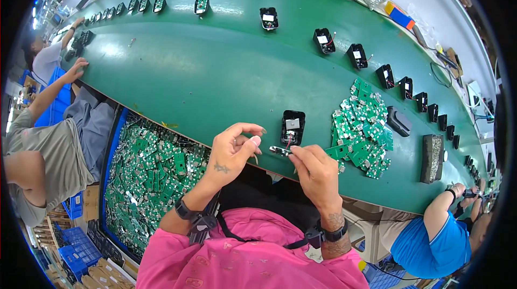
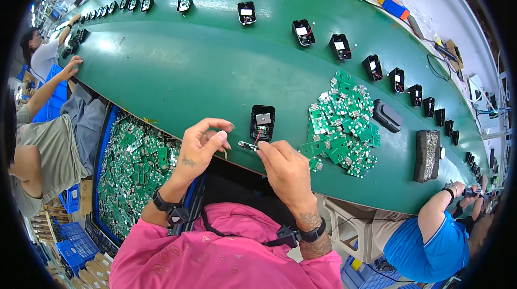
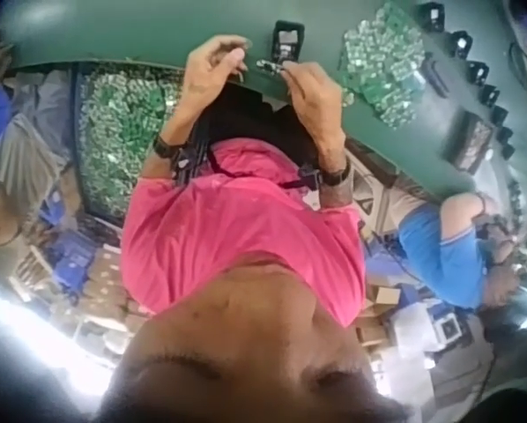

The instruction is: The person receives a tray of circuit boards, pours them into a larger tray, and places the empty tray on a stack. They then repeatedly fit circuit boards into plastic housings by hand and place the assembled units on the table.

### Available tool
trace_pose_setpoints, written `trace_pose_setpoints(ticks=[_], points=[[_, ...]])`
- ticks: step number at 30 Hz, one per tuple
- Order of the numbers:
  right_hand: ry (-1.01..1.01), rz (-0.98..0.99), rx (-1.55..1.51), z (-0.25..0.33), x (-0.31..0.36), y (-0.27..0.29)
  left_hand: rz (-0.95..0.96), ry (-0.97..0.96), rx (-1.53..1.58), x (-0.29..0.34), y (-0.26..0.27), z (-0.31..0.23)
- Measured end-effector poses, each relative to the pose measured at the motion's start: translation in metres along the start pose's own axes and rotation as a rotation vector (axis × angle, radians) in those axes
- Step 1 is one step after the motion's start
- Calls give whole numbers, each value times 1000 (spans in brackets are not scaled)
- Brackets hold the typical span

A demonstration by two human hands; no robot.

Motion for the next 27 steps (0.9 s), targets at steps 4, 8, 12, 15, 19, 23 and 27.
trace_pose_setpoints(ticks=[4,8,12,15,19,23,27], points=[[53,5,3,-1,4,-2,47,29,23,1,-7,9],[-3,-48,-1,-5,-1,6,40,-10,-38,-6,-5,5],[-43,-55,-84,-5,-8,13,11,-13,-34,-16,-6,-8],[-46,-51,-79,-4,-9,14,88,1,-53,-22,-11,0],[-48,-58,-56,-9,-11,11,95,-36,-64,-23,-16,-2],[-106,-83,-65,-22,-14,9,170,-71,-126,-27,-25,-11],[-423,-97,-231,-56,-17,-3,335,-98,-145,-37,-47,-10]])
Point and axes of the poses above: each hand's wrist, its own x-axis away from the middle knuckle, its own y-axis out of the back of the hand, z = x × y, the point moved 8 cm from there along -x, towards the middle knuckle, and after that the axes turned 3 degrees about -y, right-handed, at the moved point
